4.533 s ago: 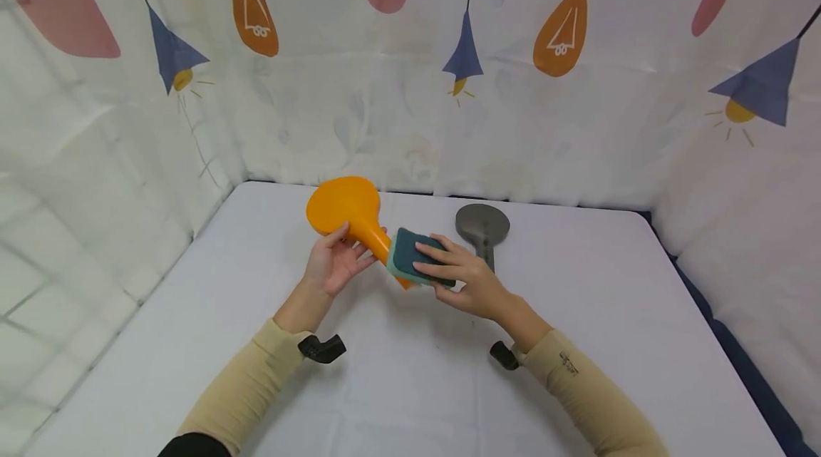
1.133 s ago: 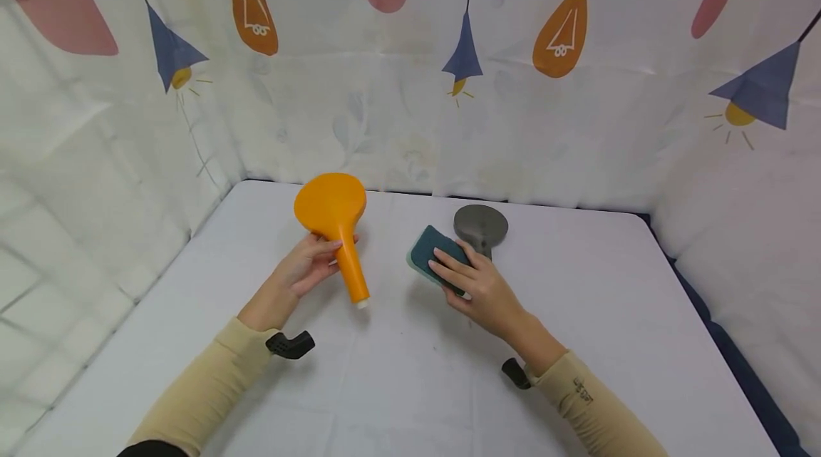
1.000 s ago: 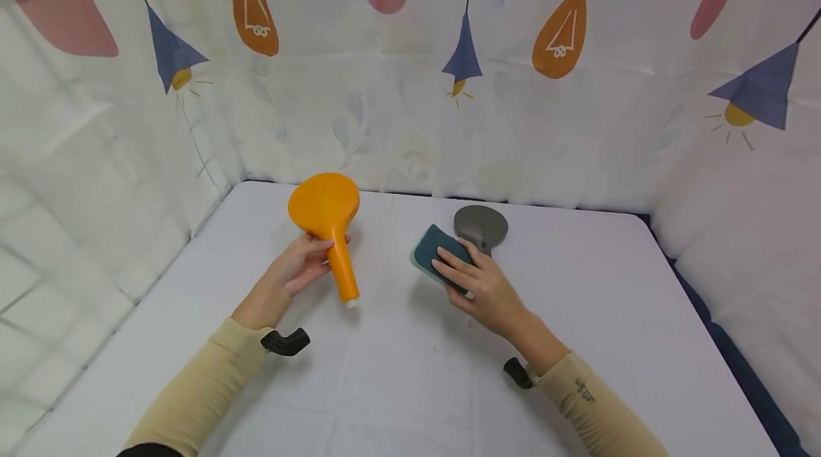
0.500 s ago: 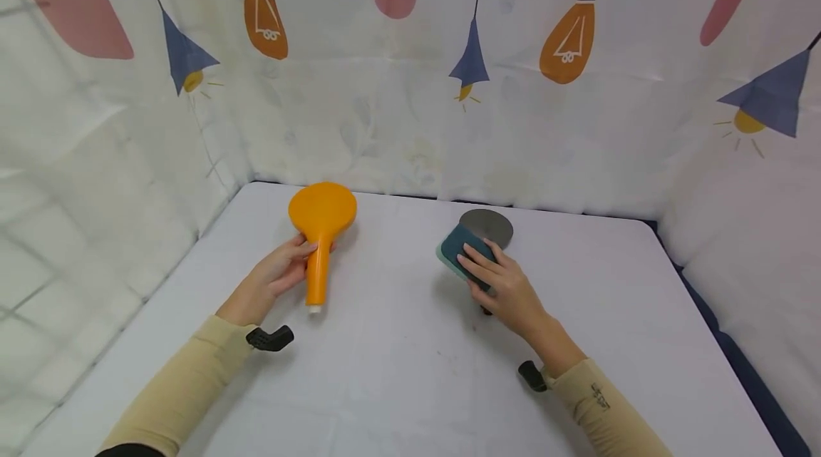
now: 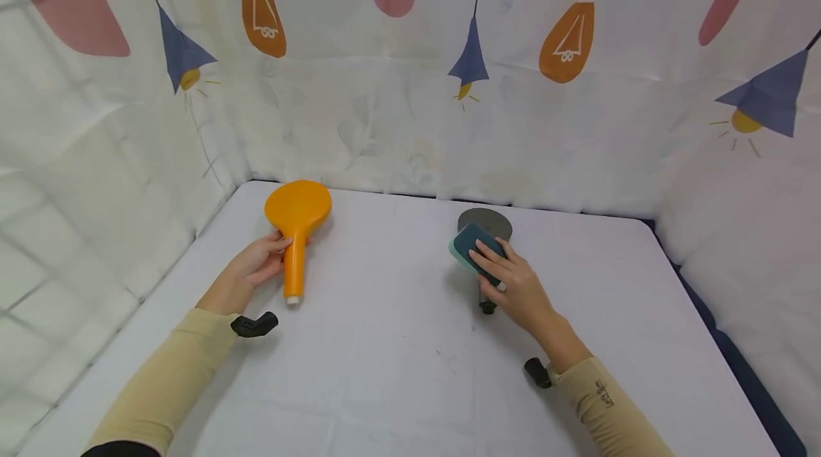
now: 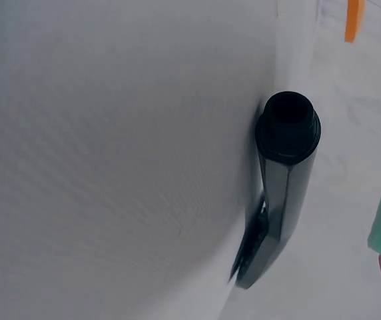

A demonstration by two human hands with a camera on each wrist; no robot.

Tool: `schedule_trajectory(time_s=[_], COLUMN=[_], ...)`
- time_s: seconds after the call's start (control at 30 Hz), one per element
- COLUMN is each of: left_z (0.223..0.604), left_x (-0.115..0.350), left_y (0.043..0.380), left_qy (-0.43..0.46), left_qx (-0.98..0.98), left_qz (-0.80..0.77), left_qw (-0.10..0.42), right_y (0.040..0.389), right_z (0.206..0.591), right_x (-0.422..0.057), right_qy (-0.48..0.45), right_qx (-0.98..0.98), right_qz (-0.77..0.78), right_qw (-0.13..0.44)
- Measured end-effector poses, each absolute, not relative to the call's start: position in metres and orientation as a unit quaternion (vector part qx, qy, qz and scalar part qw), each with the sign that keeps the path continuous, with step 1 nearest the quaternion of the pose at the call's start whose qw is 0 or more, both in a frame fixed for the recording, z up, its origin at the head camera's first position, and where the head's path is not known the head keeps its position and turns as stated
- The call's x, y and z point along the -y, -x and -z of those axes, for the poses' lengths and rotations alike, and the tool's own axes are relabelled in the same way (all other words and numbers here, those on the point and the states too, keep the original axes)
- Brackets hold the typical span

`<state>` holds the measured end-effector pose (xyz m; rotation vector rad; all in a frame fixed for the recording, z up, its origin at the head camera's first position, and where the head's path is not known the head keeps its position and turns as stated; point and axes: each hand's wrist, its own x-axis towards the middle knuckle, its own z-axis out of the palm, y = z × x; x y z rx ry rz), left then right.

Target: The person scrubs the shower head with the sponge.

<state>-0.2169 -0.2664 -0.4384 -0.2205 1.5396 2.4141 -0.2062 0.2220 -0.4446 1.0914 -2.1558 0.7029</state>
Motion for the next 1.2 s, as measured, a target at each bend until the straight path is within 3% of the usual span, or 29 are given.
schedule_trajectory(time_s=[0.33, 0.93, 1.2], left_z=[0.439, 0.446, 0.447], left_x=[0.279, 0.299, 0.304], left_y=[0.229, 0.235, 0.238], left_qy=[0.093, 0.128, 0.176], left_qx=[-0.542, -0.561, -0.580], left_qz=[-0.828, -0.806, -0.785], left_qw=[0.113, 0.140, 0.128], right_y=[0.206, 0.209, 0.215], right_z=[0.443, 0.445, 0.443], right_x=[-0.230, -0.233, -0.237], right_qy=[-0.403, -0.397, -0.394], right_qx=[0.822, 0.822, 0.823], right_qz=[-0.266, -0.269, -0.264], right_qw=[0.302, 0.306, 0.314])
